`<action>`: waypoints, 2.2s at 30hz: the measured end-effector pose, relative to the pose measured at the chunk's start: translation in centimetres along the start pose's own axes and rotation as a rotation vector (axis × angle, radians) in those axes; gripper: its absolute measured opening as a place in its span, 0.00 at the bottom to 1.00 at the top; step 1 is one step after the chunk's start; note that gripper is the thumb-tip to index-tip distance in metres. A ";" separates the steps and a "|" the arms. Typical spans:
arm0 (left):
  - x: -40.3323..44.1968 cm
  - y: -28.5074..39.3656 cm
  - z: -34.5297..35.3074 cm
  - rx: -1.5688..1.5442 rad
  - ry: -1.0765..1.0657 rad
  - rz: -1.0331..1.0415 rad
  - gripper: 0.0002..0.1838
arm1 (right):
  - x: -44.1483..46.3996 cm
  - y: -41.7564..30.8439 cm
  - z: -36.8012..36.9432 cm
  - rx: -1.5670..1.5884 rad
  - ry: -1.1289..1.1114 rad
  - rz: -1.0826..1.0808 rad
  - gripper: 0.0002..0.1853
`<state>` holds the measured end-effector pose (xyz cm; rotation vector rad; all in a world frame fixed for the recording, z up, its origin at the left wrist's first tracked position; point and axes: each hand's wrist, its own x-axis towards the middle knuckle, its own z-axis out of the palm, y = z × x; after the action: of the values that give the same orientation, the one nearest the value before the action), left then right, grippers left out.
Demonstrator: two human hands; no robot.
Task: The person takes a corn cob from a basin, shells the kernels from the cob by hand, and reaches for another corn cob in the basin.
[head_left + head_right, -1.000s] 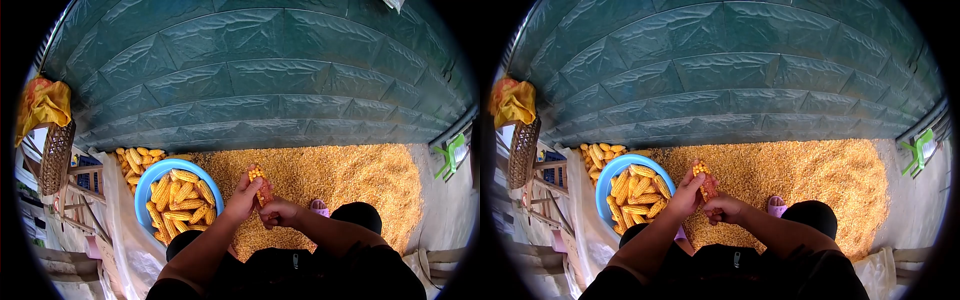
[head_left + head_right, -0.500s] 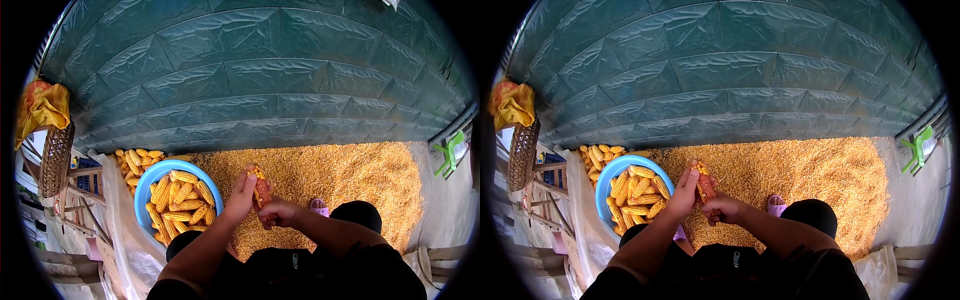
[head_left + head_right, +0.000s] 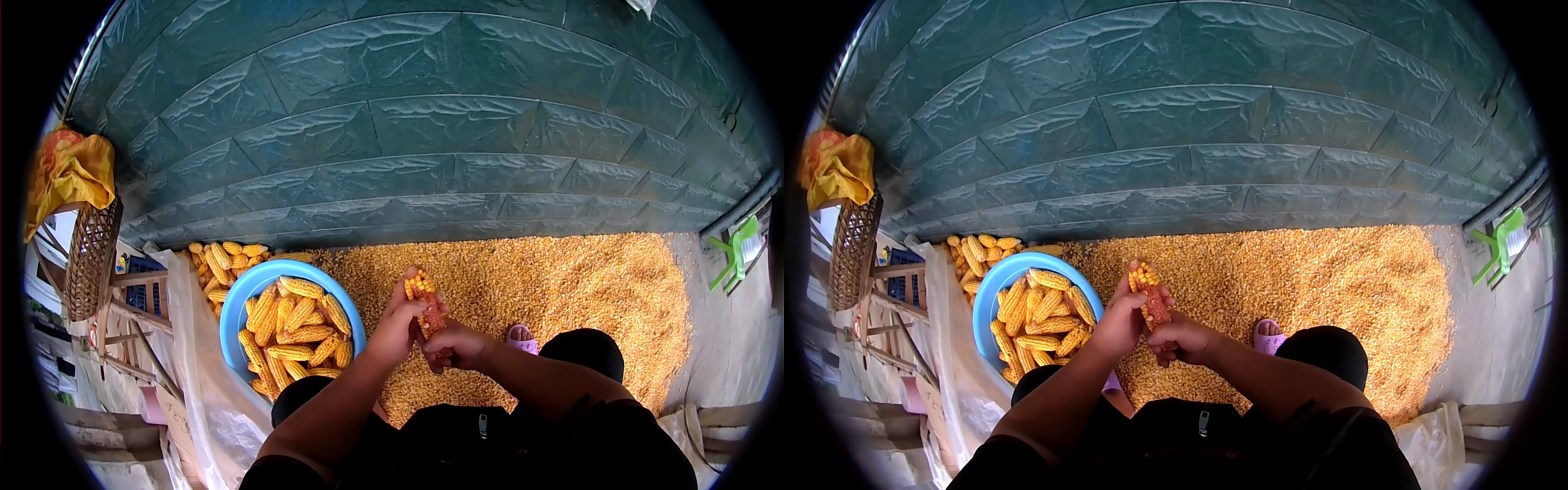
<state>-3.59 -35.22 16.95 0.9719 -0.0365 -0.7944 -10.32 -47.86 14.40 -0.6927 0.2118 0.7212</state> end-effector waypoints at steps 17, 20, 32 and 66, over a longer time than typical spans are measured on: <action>0.2 -1.0 -0.2 -0.060 0.105 0.004 0.20 | 0.1 -0.1 0.4 -0.031 0.115 0.004 0.08; 0.1 -0.8 0.0 0.039 0.057 0.024 0.20 | 0.7 0.4 -0.5 -0.129 0.140 -0.033 0.10; 0.9 -1.8 -0.4 0.210 0.261 0.076 0.30 | 0.3 0.2 2.0 -0.484 0.392 -0.047 0.14; 1.4 -2.2 -1.7 0.795 0.289 0.351 0.22 | 0.7 0.1 1.3 -0.524 0.414 -0.134 0.14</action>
<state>-3.31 -35.55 13.88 1.7665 -0.2813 -0.2908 -9.90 -46.63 15.04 -1.3460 0.3560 0.4969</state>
